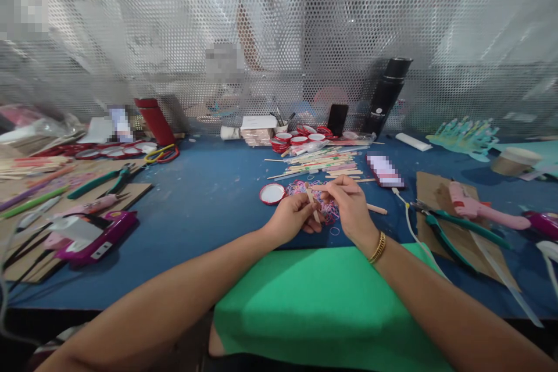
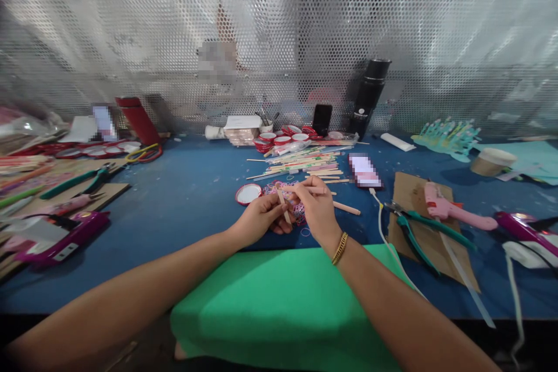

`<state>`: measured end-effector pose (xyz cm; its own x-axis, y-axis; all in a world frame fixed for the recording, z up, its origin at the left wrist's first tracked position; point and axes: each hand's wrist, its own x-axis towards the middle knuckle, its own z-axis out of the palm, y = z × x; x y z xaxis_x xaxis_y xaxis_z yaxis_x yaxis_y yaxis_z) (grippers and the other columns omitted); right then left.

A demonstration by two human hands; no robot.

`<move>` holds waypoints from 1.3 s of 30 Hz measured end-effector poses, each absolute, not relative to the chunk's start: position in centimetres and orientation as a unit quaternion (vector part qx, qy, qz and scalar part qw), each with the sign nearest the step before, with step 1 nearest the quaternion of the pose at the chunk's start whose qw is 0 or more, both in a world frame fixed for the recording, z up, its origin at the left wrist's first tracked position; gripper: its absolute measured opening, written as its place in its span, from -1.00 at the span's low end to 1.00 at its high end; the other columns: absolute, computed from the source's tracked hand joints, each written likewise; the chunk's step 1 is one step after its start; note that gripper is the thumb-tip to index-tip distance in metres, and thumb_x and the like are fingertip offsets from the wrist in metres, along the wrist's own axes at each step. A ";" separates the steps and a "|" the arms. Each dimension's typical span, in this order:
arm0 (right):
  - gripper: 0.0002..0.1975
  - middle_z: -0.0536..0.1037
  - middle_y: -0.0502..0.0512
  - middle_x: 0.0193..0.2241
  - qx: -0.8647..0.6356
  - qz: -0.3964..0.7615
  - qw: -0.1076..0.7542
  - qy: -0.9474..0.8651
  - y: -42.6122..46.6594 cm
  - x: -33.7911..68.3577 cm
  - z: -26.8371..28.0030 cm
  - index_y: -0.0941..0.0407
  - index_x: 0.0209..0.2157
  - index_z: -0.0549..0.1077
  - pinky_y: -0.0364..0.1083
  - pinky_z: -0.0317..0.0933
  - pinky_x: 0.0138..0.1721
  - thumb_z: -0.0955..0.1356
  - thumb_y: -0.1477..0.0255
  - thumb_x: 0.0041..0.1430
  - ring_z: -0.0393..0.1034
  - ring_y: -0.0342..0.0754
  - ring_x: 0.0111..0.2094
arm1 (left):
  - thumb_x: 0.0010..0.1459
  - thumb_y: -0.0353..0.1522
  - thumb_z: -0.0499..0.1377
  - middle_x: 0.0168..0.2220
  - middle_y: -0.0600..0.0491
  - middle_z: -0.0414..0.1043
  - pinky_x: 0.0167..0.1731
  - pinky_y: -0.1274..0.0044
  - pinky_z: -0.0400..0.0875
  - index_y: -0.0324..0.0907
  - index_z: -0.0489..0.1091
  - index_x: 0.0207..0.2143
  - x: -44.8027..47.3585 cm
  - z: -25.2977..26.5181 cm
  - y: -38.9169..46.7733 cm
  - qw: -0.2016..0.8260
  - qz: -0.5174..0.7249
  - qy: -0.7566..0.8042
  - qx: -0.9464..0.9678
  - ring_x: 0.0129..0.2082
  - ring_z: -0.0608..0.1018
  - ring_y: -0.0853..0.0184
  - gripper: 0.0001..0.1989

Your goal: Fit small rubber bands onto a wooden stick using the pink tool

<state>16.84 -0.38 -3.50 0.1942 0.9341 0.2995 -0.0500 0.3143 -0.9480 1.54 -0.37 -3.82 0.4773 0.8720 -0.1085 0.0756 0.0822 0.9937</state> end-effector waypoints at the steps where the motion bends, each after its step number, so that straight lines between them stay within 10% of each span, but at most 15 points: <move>1: -0.80 0.47 -0.05 -0.59 -0.440 0.386 0.636 -0.503 -0.4 16.9 -3.5 0.10 -0.55 0.38 -0.14 0.25 -0.43 0.39 0.35 0.07 0.39 -0.13 -0.52 | 0.11 -0.05 0.22 -0.52 0.02 0.50 -0.58 0.68 0.43 -0.25 0.35 -0.36 1.5 -3.8 -0.4 0.620 0.321 0.398 0.595 -0.56 0.57 0.43 -0.59; 39: -0.81 0.45 -0.07 -0.62 -0.411 0.414 0.695 -0.420 0.3 17.4 -3.3 0.10 -0.57 0.38 -0.15 0.22 -0.47 0.42 0.36 0.01 0.34 -0.16 -0.55 | 0.06 -0.01 0.25 -0.47 0.01 0.51 -0.59 0.68 0.42 -0.25 0.34 -0.34 1.5 -3.7 -0.4 0.626 0.322 0.407 0.582 -0.55 0.57 0.43 -0.55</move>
<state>17.42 0.33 -3.27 0.3035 0.9211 0.2439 -0.2312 0.3195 -0.9189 1.52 -0.37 -3.67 0.4600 0.8776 -0.1348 0.0704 0.1153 0.9908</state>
